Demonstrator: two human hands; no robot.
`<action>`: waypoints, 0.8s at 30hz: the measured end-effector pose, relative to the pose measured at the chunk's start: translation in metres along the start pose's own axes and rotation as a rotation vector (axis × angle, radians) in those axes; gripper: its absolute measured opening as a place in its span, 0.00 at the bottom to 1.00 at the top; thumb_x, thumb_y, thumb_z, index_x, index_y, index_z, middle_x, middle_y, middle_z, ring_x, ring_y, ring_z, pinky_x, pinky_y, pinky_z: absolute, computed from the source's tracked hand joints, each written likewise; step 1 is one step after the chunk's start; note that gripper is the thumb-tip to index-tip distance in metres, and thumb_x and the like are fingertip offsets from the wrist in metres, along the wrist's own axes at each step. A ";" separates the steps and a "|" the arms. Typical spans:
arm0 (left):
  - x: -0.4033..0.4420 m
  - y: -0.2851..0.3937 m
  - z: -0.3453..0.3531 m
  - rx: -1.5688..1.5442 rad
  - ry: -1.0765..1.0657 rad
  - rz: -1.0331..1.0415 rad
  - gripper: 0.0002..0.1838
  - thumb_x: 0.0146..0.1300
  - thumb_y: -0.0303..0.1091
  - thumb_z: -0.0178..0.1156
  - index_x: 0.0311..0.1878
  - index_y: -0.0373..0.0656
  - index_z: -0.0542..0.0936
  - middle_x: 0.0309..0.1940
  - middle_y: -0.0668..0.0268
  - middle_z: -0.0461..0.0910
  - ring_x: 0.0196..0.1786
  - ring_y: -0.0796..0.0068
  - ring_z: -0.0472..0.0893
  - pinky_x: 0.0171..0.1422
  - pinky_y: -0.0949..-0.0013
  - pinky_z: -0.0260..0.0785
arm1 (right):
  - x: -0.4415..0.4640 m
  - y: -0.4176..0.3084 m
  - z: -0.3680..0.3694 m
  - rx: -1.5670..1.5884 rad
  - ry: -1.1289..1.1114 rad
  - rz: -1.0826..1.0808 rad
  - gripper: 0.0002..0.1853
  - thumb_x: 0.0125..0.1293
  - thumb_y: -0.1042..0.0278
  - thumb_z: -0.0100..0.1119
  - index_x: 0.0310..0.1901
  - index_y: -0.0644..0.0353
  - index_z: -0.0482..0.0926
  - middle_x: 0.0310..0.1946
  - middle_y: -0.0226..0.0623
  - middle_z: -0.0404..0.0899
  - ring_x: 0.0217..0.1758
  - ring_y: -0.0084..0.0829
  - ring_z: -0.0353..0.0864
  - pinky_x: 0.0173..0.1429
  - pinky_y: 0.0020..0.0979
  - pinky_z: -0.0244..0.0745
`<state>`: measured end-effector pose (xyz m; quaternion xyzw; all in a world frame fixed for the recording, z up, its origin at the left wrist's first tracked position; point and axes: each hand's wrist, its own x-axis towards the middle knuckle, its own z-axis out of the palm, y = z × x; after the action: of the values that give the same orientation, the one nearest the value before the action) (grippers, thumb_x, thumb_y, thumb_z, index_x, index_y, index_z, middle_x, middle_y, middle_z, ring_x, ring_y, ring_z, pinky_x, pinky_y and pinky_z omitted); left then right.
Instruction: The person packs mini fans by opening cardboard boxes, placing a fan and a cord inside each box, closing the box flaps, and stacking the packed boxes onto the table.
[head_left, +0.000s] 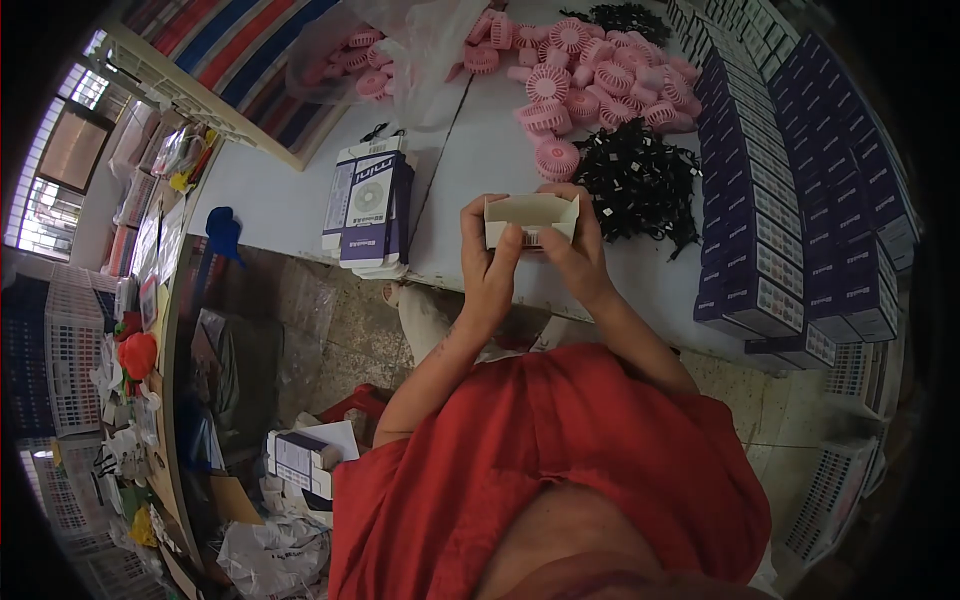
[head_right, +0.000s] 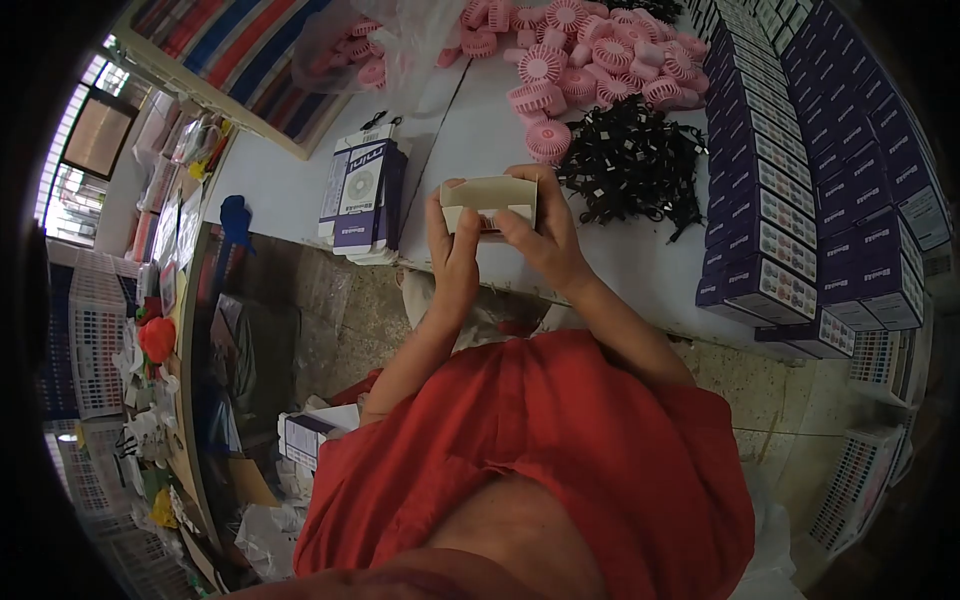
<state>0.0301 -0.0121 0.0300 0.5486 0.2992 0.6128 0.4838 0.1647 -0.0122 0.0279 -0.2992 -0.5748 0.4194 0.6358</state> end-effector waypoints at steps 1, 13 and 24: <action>-0.003 0.003 0.004 -0.014 0.013 -0.065 0.20 0.69 0.34 0.56 0.58 0.36 0.64 0.50 0.61 0.70 0.53 0.73 0.72 0.59 0.68 0.67 | -0.001 0.004 -0.002 0.026 0.022 -0.017 0.18 0.63 0.69 0.59 0.53 0.60 0.65 0.43 0.30 0.69 0.43 0.19 0.69 0.50 0.24 0.69; 0.010 -0.011 0.009 0.128 0.130 -0.129 0.14 0.71 0.31 0.49 0.55 0.36 0.66 0.45 0.60 0.72 0.44 0.75 0.73 0.52 0.70 0.68 | -0.004 0.027 0.010 -0.140 0.276 -0.193 0.14 0.70 0.71 0.52 0.54 0.63 0.64 0.53 0.42 0.72 0.50 0.25 0.73 0.54 0.25 0.69; 0.015 -0.003 -0.001 -0.358 -0.108 -0.267 0.28 0.71 0.36 0.41 0.73 0.40 0.58 0.69 0.53 0.62 0.67 0.64 0.68 0.69 0.65 0.63 | -0.005 0.011 0.010 -0.147 0.291 -0.014 0.10 0.73 0.71 0.43 0.49 0.63 0.71 0.51 0.38 0.72 0.52 0.26 0.71 0.58 0.28 0.66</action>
<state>0.0305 0.0027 0.0323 0.4417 0.2293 0.5561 0.6657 0.1533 -0.0121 0.0176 -0.3983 -0.5079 0.3239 0.6917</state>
